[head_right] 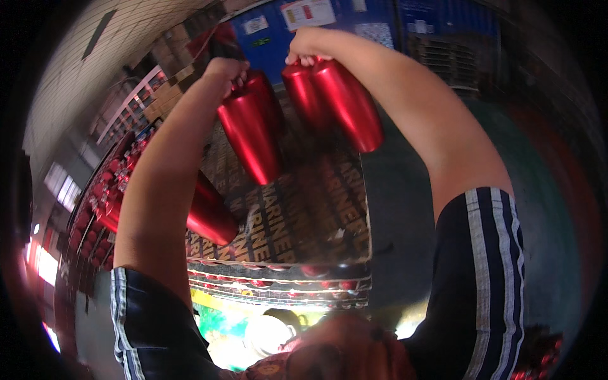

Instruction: The person repeatedly picks up red cylindrical cans from a conveyor belt and places them into a cardboard tray with circular indentations. The cans are handled one at a time and arranged in rows within the tray.

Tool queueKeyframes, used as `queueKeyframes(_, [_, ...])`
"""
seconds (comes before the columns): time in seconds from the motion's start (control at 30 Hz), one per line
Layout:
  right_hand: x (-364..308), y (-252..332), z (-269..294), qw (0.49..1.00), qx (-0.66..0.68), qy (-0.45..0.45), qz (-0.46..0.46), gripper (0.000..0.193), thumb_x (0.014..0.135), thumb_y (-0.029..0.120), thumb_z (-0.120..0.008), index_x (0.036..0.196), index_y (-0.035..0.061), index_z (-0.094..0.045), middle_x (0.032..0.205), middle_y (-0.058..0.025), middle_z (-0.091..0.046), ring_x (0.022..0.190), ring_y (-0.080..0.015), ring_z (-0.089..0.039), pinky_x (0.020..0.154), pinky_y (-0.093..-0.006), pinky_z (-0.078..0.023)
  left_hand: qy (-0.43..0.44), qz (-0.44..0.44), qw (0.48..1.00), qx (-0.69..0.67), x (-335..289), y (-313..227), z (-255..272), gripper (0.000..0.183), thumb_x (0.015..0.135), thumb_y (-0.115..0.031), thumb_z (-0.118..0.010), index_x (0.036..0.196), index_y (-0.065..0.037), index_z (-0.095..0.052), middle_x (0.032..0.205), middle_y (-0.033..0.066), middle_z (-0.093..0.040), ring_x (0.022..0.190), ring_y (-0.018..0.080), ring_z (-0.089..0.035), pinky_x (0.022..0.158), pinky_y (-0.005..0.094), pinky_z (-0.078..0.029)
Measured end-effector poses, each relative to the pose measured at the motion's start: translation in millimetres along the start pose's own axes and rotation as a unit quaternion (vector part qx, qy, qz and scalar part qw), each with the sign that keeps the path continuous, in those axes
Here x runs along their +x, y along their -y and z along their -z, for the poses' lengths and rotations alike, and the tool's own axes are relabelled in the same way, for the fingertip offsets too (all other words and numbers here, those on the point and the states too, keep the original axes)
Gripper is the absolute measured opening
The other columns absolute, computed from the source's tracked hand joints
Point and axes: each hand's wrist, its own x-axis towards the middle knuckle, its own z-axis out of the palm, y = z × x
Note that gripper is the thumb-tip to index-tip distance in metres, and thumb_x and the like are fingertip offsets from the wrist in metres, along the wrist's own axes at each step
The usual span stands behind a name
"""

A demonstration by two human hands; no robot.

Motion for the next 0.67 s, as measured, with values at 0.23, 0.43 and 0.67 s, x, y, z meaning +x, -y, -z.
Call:
queueKeyframes(0.23, [-16.0, -3.1, -13.0, 0.995, 0.08, 0.046, 0.041, 0.029, 0.082, 0.013, -0.07, 0.104, -0.0057, -0.063, 0.06, -0.0073, -0.056, 0.047, -0.0127, -0.047, 0.043, -0.0272, -0.035, -0.043, 0.105, 0.987, 0.117, 1.5, 17.6, -8.5, 0.034, 0.091, -0.024, -0.063, 0.062, -0.007, -0.061, 0.058, 0.0031, -0.06, 0.042, 0.0123, -0.049, 0.035, 0.0274, -0.032])
queueKeyframes(0.43, [-61.1, 5.9, -9.6, 0.943, 0.28, 0.001, 0.182, 0.057, 0.082, 0.013, -0.071, 0.13, -0.0073, -0.048, 0.059, -0.0055, -0.054, 0.046, -0.0087, -0.045, 0.044, -0.0231, -0.035, -0.104, -0.012, 0.994, 0.002, -32.5, 11.2, 2.4, 0.028, 0.085, -0.017, -0.069, 0.065, 0.002, -0.063, 0.058, 0.0074, -0.06, 0.044, 0.0144, -0.053, 0.038, 0.0301, -0.04])
queueKeyframes(0.67, [-83.7, 66.2, -87.2, 0.893, 0.357, 0.109, 0.25, 0.031, 0.087, 0.021, -0.069, 0.111, 0.0019, -0.066, 0.073, -0.0016, -0.063, 0.059, -0.0083, -0.055, 0.049, -0.0207, -0.04, -0.302, -0.055, 0.896, 0.32, -116.8, 46.9, 44.7, 0.044, 0.089, -0.048, -0.057, 0.092, -0.007, -0.072, 0.072, 0.0114, -0.067, 0.063, 0.0246, -0.066, 0.061, 0.0383, -0.055])
